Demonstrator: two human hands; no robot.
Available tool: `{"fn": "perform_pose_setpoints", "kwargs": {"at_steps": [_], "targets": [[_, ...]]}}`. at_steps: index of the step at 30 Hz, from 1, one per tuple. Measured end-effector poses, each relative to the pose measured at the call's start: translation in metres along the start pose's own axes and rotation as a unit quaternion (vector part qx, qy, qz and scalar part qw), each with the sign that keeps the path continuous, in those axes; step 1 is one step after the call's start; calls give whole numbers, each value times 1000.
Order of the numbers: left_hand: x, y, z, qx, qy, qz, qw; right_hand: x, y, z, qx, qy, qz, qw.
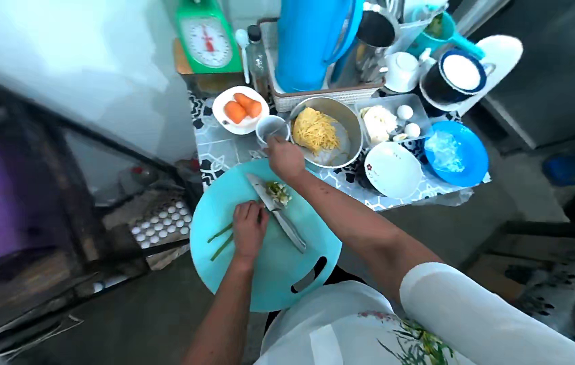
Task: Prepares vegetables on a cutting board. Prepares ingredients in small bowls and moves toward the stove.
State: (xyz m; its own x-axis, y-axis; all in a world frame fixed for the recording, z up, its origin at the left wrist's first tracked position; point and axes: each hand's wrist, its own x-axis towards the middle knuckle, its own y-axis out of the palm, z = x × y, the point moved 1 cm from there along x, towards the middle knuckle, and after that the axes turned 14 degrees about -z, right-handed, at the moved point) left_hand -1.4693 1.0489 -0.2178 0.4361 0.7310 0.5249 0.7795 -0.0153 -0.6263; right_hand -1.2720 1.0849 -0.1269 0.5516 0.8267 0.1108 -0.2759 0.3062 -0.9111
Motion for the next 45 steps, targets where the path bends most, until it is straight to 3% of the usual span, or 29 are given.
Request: {"fn": "perform_pose_setpoints", "kwargs": {"at_steps": [6, 10, 13, 16, 23, 27, 31, 35, 40, 45], "targets": [[-2, 3, 2, -13, -16, -14, 1000, -18, -20, 14, 5, -121, -85, 989], [-1, 0, 0, -20, -25, -9, 999, -12, -20, 66, 60, -187, -32, 980], [-3, 3, 2, -15, -14, -33, 999, 16, 9, 109, 42, -170, 69, 982], [-1, 1, 0, -17, -26, -20, 999, 51, 41, 136, -3, -135, 118, 984], [-2, 1, -2, -20, -32, -19, 999, 112, 58, 160, -66, -83, 98, 990], [-2, 0, -1, -25, -44, 0, 999, 119, 53, 153, -55, -111, 81, 989], [1, -4, -1, -36, -48, 17, 998, 53, 9, 115, 0, -207, -18, 978], [8, -6, 11, -25, -41, 1, 999, -32, -20, 12, -5, -173, -141, 975], [15, -6, 17, -10, -26, 0, 1000, -76, -28, -97, -74, -77, -138, 985], [14, -5, 16, -4, -40, 8, 999, -81, -24, -125, -70, -96, -164, 979]]}}
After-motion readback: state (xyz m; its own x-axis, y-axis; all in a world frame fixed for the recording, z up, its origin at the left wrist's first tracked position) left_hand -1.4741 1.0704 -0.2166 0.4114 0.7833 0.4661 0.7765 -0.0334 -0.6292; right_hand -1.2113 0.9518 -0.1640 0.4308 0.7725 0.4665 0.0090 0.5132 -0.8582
